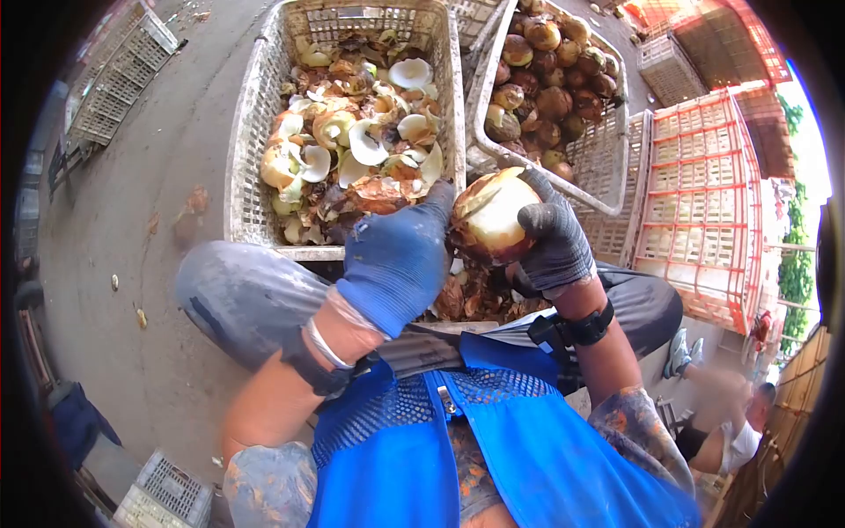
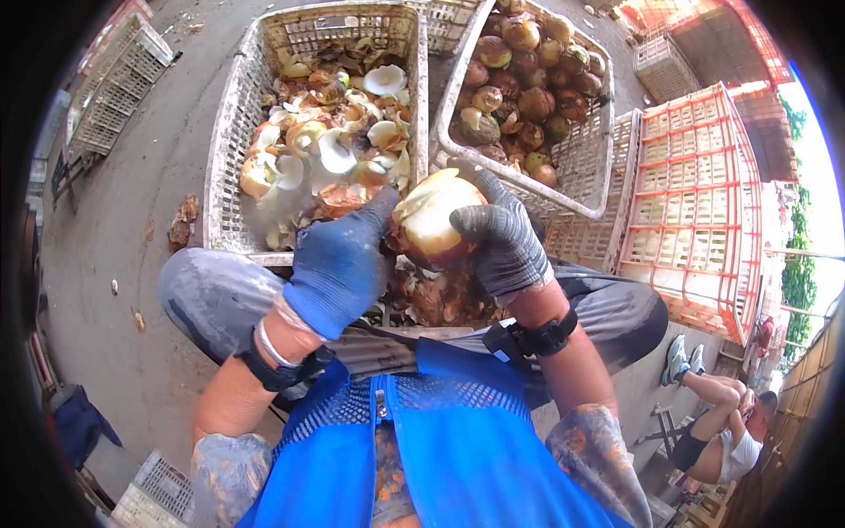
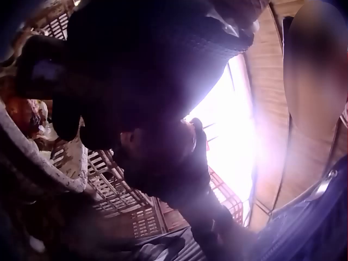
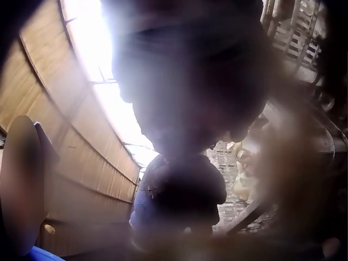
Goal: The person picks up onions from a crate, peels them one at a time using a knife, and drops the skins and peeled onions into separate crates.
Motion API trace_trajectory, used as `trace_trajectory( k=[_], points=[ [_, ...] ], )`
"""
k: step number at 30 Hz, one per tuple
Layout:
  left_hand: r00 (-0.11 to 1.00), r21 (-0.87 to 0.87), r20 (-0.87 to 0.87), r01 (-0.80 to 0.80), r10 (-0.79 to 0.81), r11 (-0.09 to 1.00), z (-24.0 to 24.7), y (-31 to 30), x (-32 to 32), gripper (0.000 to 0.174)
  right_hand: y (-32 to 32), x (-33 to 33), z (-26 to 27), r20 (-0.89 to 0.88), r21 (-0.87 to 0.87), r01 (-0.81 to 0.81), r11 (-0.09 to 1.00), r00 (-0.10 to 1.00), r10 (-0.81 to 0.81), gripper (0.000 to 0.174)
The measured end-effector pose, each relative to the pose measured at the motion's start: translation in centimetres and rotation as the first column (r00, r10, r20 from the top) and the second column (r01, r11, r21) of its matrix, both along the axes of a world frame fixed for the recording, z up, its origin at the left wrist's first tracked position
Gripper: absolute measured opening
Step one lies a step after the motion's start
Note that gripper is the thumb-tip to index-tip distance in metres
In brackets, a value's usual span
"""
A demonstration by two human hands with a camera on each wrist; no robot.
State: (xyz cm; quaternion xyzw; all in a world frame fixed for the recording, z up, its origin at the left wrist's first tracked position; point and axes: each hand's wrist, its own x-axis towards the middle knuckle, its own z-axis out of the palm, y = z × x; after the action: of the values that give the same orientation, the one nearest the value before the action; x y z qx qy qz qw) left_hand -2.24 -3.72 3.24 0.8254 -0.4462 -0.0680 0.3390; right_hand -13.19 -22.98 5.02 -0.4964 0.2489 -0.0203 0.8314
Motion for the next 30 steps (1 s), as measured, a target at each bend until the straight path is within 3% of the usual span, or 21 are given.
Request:
trace_trajectory(
  k=[1,3,5,7,9,11,13,14,15,18,20,23,26,27,29,30],
  points=[
    [1.000,-0.004,0.007,-0.012,0.012,1.000,-0.4,0.2,-0.2,0.057,0.5,0.3,0.5,-0.008,-0.030,-0.012,0.999,1.000,0.012,0.089],
    [0.972,0.061,0.228,-0.074,0.059,0.995,-0.8,0.3,-0.5,0.054,1.6,0.8,1.1,0.032,-0.074,0.027,0.997,0.999,-0.025,0.090],
    [0.942,0.112,0.330,-0.111,0.068,0.988,-1.4,0.4,-0.5,0.054,2.1,1.1,0.9,0.032,-0.274,0.011,0.962,0.999,-0.003,0.095],
    [0.893,0.091,0.435,-0.168,0.113,0.981,-1.6,0.3,0.2,0.055,2.5,1.7,1.4,0.031,-0.252,-0.033,0.967,0.999,0.042,0.100],
    [0.863,0.088,0.484,-0.215,0.147,0.973,-1.9,0.1,1.5,0.053,2.7,2.1,1.1,0.029,-0.157,0.033,0.987,0.999,-0.029,0.099],
    [0.861,-0.046,0.459,-0.222,0.218,0.974,-3.1,-0.4,2.4,0.052,2.8,2.4,1.3,0.031,-0.148,0.023,0.989,0.999,-0.018,0.091],
    [0.896,-0.007,0.381,-0.244,0.228,0.970,-2.9,-0.8,2.8,0.046,2.8,2.9,1.0,0.038,0.006,0.061,0.998,0.997,-0.061,0.082],
    [0.925,0.044,0.321,-0.230,0.204,0.972,-2.9,-0.9,3.1,0.044,2.7,3.0,1.2,0.079,0.075,0.000,0.997,0.997,-0.005,0.075],
    [0.952,0.096,0.249,-0.208,0.178,0.973,-2.8,-1.0,3.1,0.042,2.6,2.9,1.2,0.063,0.073,0.000,0.997,0.998,-0.005,0.075],
    [0.933,0.075,0.330,-0.174,0.141,0.982,-3.3,-0.5,4.0,0.039,1.7,1.8,-0.5,0.084,0.220,-0.032,0.975,0.996,0.014,0.061],
    [0.928,0.115,0.353,-0.169,0.119,0.979,-3.1,-0.5,4.5,0.039,1.4,1.1,-1.9,0.114,0.338,-0.017,0.941,0.993,-0.023,0.065],
    [0.950,0.126,0.273,-0.194,0.154,0.973,-3.1,-0.8,5.4,0.036,1.9,1.3,-1.5,0.182,0.372,-0.049,0.927,0.983,-0.021,0.071],
    [0.964,0.450,-0.198,-0.073,0.179,0.890,-3.4,-1.8,6.9,0.027,3.2,1.8,-0.2,0.257,0.298,-0.078,0.951,0.966,-0.002,0.078],
    [0.811,0.336,-0.424,-0.273,0.403,0.901,-3.6,-0.8,7.4,0.029,4.2,1.6,0.5,0.258,0.175,-0.094,0.980,0.965,0.047,0.097],
    [0.834,0.341,-0.412,-0.232,0.367,0.911,-3.5,0.5,8.5,0.034,4.5,1.6,-0.3,0.236,0.254,-0.017,0.967,0.971,-0.044,0.103],
    [0.785,0.264,-0.486,-0.287,0.384,0.921,-2.5,1.0,8.1,0.033,4.3,1.6,-0.9,0.249,0.250,-0.014,0.968,0.967,-0.050,0.103]
  ],
)
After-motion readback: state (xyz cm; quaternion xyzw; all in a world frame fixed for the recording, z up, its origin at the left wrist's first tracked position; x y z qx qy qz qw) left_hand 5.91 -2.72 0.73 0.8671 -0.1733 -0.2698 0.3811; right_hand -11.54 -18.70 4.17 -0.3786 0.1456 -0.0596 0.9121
